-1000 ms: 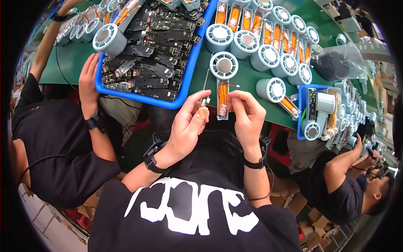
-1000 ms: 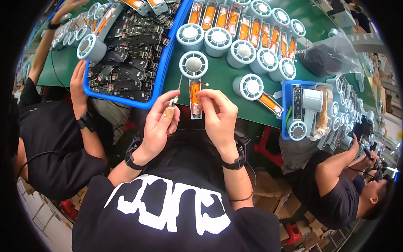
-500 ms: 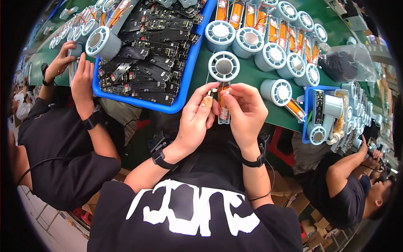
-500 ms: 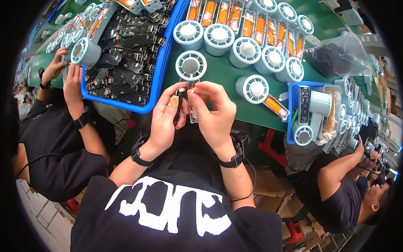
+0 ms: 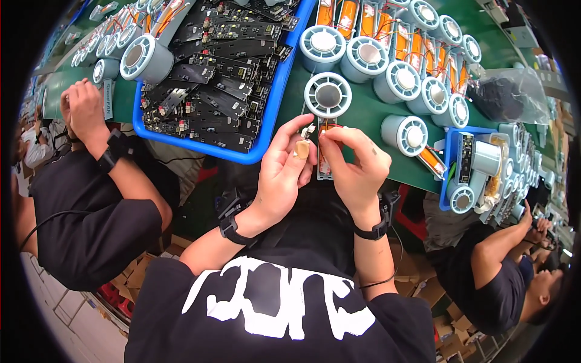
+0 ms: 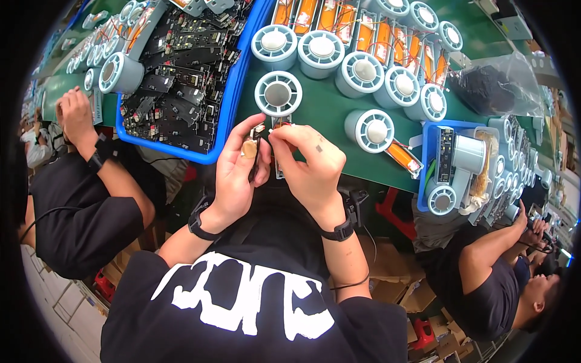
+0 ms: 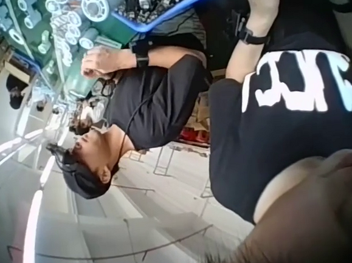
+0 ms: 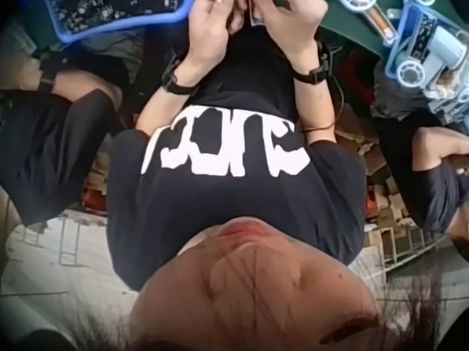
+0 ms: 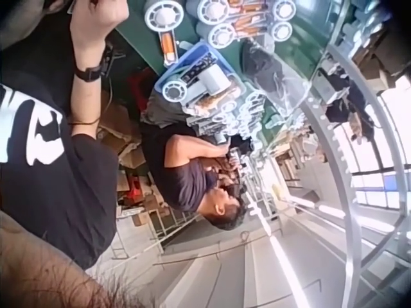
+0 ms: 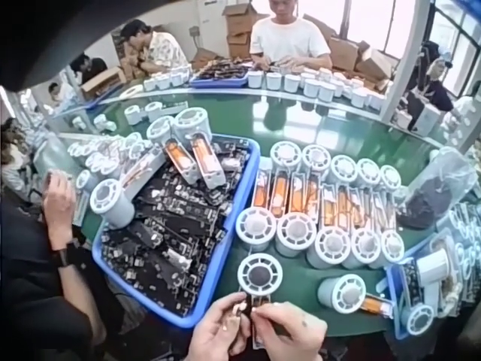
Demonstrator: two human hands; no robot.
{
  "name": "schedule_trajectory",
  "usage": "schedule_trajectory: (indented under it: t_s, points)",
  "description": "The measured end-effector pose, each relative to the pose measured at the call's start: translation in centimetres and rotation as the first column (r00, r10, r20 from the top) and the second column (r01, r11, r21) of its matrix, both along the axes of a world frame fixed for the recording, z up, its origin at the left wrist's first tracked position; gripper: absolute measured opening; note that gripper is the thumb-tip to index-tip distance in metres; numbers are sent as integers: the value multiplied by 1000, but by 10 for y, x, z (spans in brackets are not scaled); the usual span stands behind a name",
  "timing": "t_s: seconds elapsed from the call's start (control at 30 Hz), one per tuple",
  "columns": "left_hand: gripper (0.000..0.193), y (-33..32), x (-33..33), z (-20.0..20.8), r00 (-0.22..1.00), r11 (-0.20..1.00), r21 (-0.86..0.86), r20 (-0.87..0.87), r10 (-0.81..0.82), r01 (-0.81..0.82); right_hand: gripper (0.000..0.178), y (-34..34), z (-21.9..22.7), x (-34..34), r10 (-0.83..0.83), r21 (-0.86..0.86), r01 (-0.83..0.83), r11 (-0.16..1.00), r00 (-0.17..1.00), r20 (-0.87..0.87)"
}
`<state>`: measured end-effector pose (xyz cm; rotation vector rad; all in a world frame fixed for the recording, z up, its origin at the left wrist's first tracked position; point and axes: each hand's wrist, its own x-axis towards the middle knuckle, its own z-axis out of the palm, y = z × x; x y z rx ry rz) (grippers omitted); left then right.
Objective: The person picks up a circuit board from a tray, connects a wire to it by hand, and fits the board into a handheld fan housing. After pressing the components together, the person places the assembled fan onto the table and reaches for another circuit board.
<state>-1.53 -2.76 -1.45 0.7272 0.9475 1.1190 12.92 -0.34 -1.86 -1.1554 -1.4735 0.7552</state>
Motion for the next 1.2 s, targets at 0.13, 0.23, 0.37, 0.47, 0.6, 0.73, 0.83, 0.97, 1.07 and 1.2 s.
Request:
schedule_trajectory:
  t_s: [0.13,0.23,0.37,0.47,0.6,0.73,0.83,0.97,1.07,1.2]
  points:
    - [44,1,0,0,1000,999,-40,3,-31,31,21,0,3,-1,-22,29,20,999,998,67]
    - [43,1,0,-3,990,992,-122,144,-2,20,21,3,2,-3,-53,74,45,996,992,117]
    - [43,1,2,0,987,994,-108,158,5,13,21,7,4,-4,-102,247,30,969,952,287]
    - [42,1,-1,0,994,997,-75,111,-18,27,19,6,8,-7,-94,209,21,978,934,345]
    - [40,0,0,0,995,998,-48,93,-30,34,18,6,13,-7,-83,215,4,977,930,357]
    - [39,-1,1,-1,996,998,-62,90,-21,27,18,6,13,-2,-52,184,-19,983,925,375]
    - [38,0,2,-1,996,996,-85,92,-14,22,18,7,15,0,-31,168,-40,985,916,400]
    - [38,0,4,0,993,993,-118,114,-7,21,19,6,14,3,-3,138,-60,989,909,416]
    - [38,0,2,-1,991,992,-126,134,-6,23,20,6,15,4,16,126,-77,989,905,426]
    - [37,1,-2,-4,990,991,-114,129,-55,70,21,7,17,6,48,114,-113,987,885,464]
